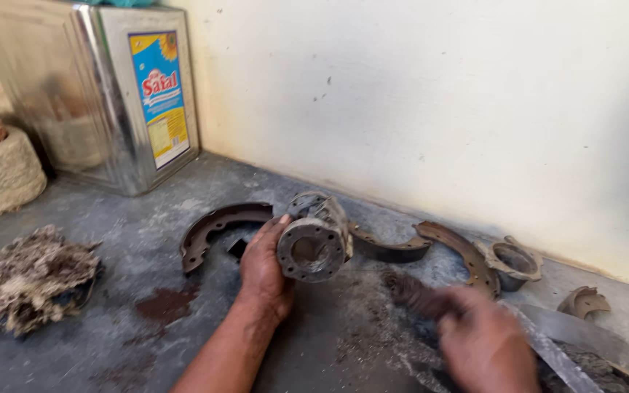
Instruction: The person cleans a metal housing and several brake shoes on a workbench using a small metal scraper to remove accumulated grime and a cloth to wipe the surfaces.
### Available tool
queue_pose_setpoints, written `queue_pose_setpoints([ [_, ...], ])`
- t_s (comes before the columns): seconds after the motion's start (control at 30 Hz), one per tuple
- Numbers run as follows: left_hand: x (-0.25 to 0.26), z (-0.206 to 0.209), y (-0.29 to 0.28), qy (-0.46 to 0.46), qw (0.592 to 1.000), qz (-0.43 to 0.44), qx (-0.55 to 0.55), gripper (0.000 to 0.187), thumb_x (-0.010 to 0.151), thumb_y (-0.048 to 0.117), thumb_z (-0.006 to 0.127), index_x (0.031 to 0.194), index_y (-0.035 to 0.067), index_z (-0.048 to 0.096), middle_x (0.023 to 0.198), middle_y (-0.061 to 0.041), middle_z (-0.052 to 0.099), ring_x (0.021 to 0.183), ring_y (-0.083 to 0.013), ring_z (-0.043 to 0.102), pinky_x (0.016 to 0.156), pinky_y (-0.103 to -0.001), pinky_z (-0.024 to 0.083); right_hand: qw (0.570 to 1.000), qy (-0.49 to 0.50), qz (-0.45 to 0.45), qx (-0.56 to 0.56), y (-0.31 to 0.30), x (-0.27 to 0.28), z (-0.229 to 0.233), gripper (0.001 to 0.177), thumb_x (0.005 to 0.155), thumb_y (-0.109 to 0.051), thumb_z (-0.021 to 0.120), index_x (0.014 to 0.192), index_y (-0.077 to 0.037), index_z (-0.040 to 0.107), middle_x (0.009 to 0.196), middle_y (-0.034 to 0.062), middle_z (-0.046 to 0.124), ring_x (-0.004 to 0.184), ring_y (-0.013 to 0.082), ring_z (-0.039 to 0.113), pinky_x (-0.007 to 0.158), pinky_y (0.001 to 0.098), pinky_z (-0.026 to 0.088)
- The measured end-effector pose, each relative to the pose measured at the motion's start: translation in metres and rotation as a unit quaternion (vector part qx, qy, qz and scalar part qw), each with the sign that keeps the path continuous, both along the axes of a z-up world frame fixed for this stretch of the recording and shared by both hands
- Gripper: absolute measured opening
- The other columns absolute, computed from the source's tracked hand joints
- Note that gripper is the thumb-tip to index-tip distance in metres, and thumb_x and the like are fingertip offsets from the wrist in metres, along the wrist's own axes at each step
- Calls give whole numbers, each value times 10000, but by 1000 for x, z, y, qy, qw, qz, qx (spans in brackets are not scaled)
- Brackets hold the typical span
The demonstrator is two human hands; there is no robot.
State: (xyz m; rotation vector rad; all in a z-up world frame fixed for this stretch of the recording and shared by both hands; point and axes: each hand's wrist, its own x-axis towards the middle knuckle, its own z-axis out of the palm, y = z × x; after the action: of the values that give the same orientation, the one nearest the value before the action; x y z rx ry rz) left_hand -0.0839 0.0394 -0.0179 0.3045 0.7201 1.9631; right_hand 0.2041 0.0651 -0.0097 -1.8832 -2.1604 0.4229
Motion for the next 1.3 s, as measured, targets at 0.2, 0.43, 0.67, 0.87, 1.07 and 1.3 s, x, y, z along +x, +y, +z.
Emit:
queue_pose_setpoints([
  [0.2, -1, -3, 3, -6, 1000, -21, 8, 300, 968, 267, 604, 1175, 65, 681, 1068, -70, 739, 975, -198, 699, 877, -362, 561, 983, -147, 62, 88, 51, -12, 17, 657, 802, -89, 676, 1446, -195, 594, 1487, 127, 510, 1255, 310, 583, 1076, 470, 478],
  [0.43, -10, -3, 13, -33, 999, -6, 38, 250, 979, 261, 610, 1106, 63, 694, 1026, -69, 747, 925, -195, 704, 846, -361, 564, 986, -20, 126, 106, 12, -49, 14, 382, 842, -166, 635, 1206, -199, 749, 1241, 80, 685, 1168, 270, 687, 1067, 405, 547],
  [0.67, -6, 1, 6, -61, 997, -21, 31, 267, 986, 275, 584, 1103, 70, 709, 1007, -67, 761, 918, -191, 715, 840, -368, 581, 981, -154, 46, 110, 22, -46, -2, 385, 920, -275, 629, 1297, -229, 689, 1248, 112, 645, 1146, 258, 677, 1076, 400, 549],
  [0.87, -9, -1, 7, -63, 995, -31, 67, 296, 982, 280, 591, 1118, 43, 705, 1029, -80, 755, 932, -216, 714, 874, -391, 577, 957, 29, 220, 188, 44, -127, -15, 419, 842, -178, 648, 1256, -130, 691, 1463, 202, 511, 1289, 409, 534, 1085, 492, 441],
  [1.07, -10, 6, 1, -88, 990, -71, 83, 309, 985, 292, 572, 1110, 39, 700, 1025, -94, 753, 933, -223, 710, 884, -391, 583, 937, -96, 326, 80, 44, -165, 7, 376, 901, -135, 554, 1253, -123, 684, 1377, 139, 645, 1324, 318, 588, 1137, 424, 469],
  [1.3, -7, 11, 0, -58, 992, -63, 94, 290, 1008, 281, 568, 1133, 52, 696, 1044, -78, 747, 957, -197, 701, 913, -384, 563, 932, 39, 361, 3, 8, -81, 22, 523, 805, -64, 539, 1248, -210, 776, 1329, 115, 587, 1231, 275, 572, 1037, 491, 526],
])
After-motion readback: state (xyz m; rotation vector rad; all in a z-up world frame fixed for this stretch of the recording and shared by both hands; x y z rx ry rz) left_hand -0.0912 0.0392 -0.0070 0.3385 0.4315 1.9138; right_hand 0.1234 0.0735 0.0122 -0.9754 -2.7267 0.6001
